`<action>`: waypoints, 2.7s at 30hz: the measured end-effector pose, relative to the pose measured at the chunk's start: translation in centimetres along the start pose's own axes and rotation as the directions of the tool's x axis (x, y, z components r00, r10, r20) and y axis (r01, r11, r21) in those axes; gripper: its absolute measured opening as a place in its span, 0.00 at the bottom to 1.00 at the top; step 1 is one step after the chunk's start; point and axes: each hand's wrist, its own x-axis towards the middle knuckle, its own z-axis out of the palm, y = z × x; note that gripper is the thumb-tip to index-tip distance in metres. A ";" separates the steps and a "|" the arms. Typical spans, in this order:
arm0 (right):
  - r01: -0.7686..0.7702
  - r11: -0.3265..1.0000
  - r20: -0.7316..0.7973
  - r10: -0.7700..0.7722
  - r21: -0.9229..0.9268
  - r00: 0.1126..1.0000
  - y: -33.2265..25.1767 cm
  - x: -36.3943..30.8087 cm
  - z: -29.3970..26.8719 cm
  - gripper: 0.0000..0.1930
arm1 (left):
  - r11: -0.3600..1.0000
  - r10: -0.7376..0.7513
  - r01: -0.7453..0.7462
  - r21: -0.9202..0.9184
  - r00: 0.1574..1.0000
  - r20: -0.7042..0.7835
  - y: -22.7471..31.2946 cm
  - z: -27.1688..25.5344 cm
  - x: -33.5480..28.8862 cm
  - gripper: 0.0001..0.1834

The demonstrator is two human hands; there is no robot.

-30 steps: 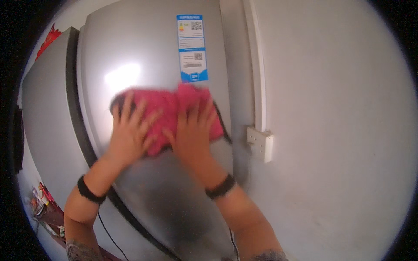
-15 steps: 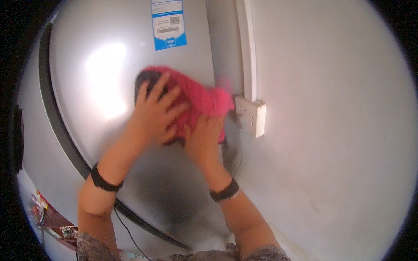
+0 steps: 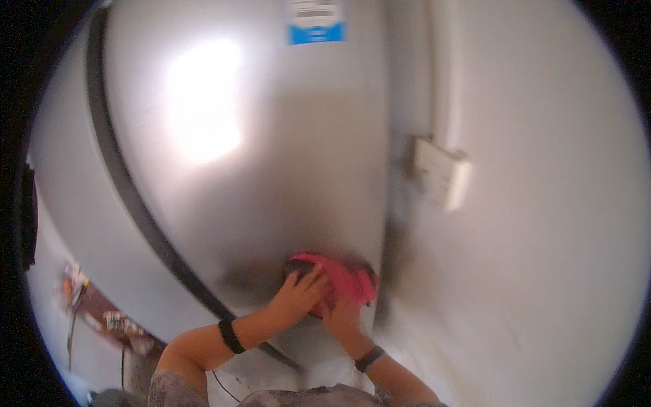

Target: The person wipes the exterior doors and handles of a silver refrigerator with a pink cloth.

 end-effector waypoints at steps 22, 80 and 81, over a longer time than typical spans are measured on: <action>0.700 0.619 -0.055 -0.762 -0.356 0.646 -14.2 6.9 4.8 0.09 | 0.093 -0.950 0.340 -0.936 0.311 0.019 -0.1 3.4 -12.4 0.29; 0.537 0.748 -0.195 -0.502 0.390 0.842 -30.2 10.7 8.0 0.27 | 0.618 -0.757 0.612 -0.493 0.297 -0.581 -13.3 -5.3 -18.0 0.24; 0.430 0.779 -0.116 -0.427 0.457 0.897 -29.2 9.2 8.9 0.25 | 0.626 -0.761 0.627 -0.463 0.365 -0.536 -12.0 -3.7 -19.2 0.21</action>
